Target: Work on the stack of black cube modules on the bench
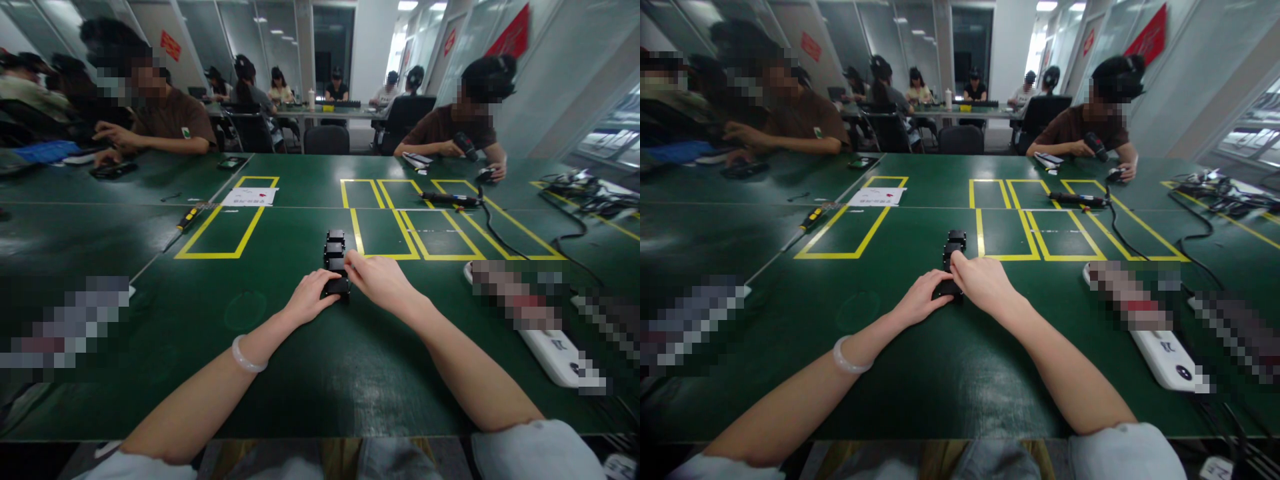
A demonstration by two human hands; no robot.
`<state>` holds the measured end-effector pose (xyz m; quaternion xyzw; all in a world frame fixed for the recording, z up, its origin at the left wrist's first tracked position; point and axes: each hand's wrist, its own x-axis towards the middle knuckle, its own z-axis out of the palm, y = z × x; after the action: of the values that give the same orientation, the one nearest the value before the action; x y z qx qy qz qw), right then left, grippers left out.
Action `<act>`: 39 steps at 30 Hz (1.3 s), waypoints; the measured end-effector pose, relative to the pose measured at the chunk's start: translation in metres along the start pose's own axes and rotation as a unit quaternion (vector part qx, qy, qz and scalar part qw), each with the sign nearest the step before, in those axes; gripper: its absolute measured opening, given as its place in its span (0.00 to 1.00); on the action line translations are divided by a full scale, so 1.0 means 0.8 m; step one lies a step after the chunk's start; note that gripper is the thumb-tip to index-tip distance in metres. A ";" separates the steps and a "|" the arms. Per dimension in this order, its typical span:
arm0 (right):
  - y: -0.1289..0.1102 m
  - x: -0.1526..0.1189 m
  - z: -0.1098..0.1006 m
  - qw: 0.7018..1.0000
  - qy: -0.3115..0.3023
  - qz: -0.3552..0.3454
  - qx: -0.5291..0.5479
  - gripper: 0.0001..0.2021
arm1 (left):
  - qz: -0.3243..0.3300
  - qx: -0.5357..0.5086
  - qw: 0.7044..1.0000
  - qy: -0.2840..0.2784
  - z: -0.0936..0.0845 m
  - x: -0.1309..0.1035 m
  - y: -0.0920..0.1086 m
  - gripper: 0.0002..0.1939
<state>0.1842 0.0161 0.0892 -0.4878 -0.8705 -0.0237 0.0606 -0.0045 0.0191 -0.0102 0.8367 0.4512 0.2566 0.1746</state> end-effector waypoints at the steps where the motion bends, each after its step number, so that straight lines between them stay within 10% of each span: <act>1: 0.000 0.000 0.000 1.000 0.001 0.000 0.001 0.13 | 0.000 0.000 1.000 -0.001 0.000 0.000 0.000 0.18; 39: 0.001 -0.001 0.003 1.000 0.019 -0.009 0.001 0.11 | 0.001 0.001 1.000 -0.001 -0.003 0.000 0.003 0.17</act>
<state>0.1856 0.0160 0.0868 -0.4794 -0.8735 -0.0327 0.0779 -0.0041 0.0178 -0.0070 0.8379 0.4500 0.2552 0.1741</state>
